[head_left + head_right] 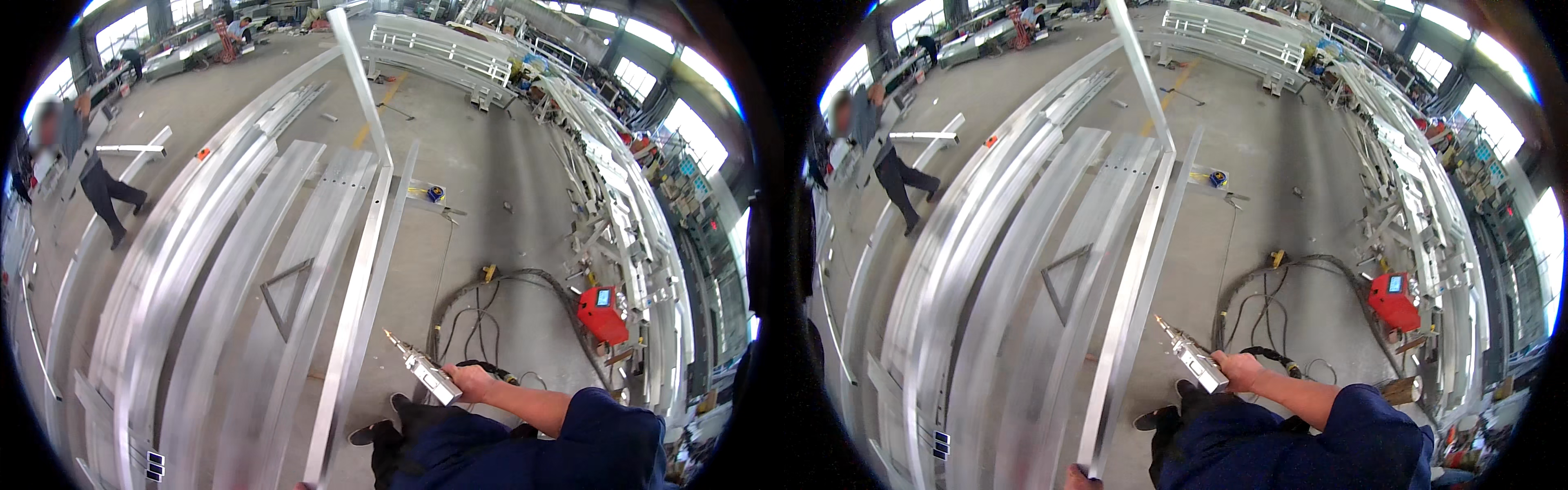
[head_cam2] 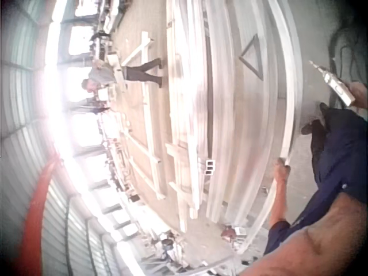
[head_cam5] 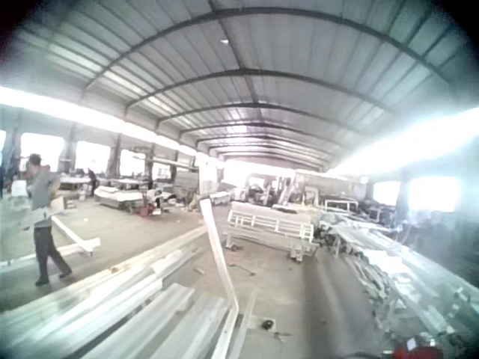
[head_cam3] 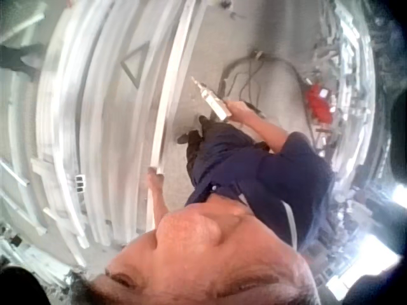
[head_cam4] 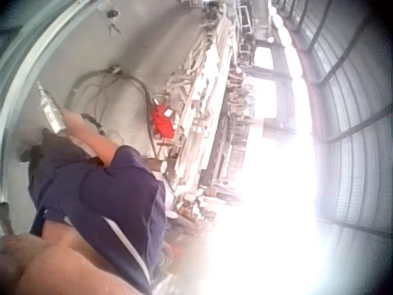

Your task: The person assembles a metal frame by positioning long aluminum profiles and smaller metal pieces on a workbench. They use a handheld riveting tool to fasten the components together, creating a structured assembly.

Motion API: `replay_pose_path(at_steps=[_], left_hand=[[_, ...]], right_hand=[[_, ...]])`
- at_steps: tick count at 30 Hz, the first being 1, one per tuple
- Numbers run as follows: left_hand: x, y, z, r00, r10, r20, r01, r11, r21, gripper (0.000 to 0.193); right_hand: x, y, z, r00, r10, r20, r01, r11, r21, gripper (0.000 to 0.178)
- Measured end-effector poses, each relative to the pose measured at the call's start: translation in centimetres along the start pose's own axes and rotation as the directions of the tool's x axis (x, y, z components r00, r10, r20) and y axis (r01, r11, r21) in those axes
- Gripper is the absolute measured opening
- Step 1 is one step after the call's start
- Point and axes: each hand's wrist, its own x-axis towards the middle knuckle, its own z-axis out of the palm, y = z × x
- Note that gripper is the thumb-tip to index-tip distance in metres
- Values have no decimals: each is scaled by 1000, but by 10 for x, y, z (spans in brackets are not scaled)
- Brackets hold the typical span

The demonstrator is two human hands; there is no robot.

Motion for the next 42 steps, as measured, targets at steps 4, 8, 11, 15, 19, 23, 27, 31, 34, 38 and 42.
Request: replay_pose_path(at_steps=[4, 8, 11, 15, 19, 23, 27, 31, 34, 38, 42], left_hand=[[-7, 53, -23, 995, -23, 93, 24, 1000, -12, 27], [-13, 109, -53, 986, -2, 165, 4, 1000, -9, 38], [-23, 131, -78, 983, 101, 154, -91, 993, -72, 45], [-34, 163, -149, 932, 279, 232, -256, 958, -126, 45], [-45, 254, -265, 930, 162, 330, -118, 982, -151, 61], [-71, 345, -323, 913, 231, 336, -131, 947, -293, 73], [-91, 395, -347, 943, 199, 268, -147, 968, -203, 61], [-121, 435, -357, 910, 324, 257, -217, 904, -369, 39], [-139, 437, -365, 918, 304, 256, -194, 905, -377, 34], [-153, 436, -368, 898, 246, 365, 37, 784, -620, 41], [-131, 439, -368, 854, 258, 452, -2, 870, -494, 63]], right_hand=[[-3, 24, -14, 999, 8, -45, -8, 1000, 4, 61], [-16, 55, -21, 997, 70, -44, -70, 998, 6, 60], [-24, 76, -27, 995, 66, -79, -63, 997, 39, 57], [-23, 104, -15, 987, 89, -131, -71, 989, 133, 54], [-7, 106, -8, 981, 127, -147, -99, 978, 182, 53], [8, 78, -24, 984, 6, -175, 34, 974, 226, 56], [8, 63, -53, 963, -104, -248, 151, 972, 180, 58], [1, 43, -96, 899, -301, -317, 367, 914, 172, 58], [-10, 2, -147, 857, -415, -305, 483, 853, 196, 61], [-23, -39, -203, 726, -533, -435, 663, 710, 237, 63], [-28, -41, -229, 648, -524, -553, 744, 591, 312, 63]])
